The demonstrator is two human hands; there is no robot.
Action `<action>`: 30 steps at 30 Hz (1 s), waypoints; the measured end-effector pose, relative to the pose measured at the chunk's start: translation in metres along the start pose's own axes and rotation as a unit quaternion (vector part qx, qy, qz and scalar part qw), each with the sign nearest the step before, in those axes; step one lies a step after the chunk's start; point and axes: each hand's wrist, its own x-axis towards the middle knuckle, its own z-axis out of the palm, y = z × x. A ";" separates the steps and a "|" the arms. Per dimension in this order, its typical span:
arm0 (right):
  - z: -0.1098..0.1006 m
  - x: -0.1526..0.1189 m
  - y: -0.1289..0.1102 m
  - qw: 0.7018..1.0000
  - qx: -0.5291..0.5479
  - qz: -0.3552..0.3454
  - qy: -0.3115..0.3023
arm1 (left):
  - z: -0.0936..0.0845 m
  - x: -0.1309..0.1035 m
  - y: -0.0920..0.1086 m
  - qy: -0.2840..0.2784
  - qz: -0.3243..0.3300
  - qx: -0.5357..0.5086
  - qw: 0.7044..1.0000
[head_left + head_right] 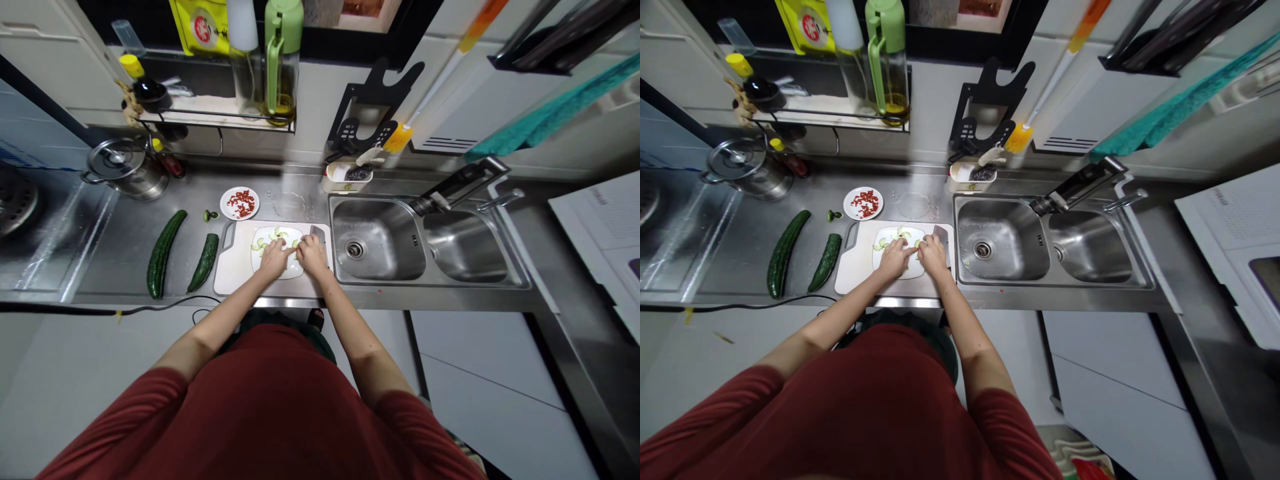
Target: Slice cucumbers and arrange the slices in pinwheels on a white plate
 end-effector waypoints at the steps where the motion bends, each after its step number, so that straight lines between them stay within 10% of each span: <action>1: 0.000 0.000 0.000 1.000 0.002 0.000 0.001 | 0.000 0.000 0.000 -0.001 -0.001 0.003 1.000; 30: 0.002 -0.003 0.004 0.996 0.058 0.014 0.069 | -0.004 -0.001 0.002 0.008 -0.003 -0.012 1.000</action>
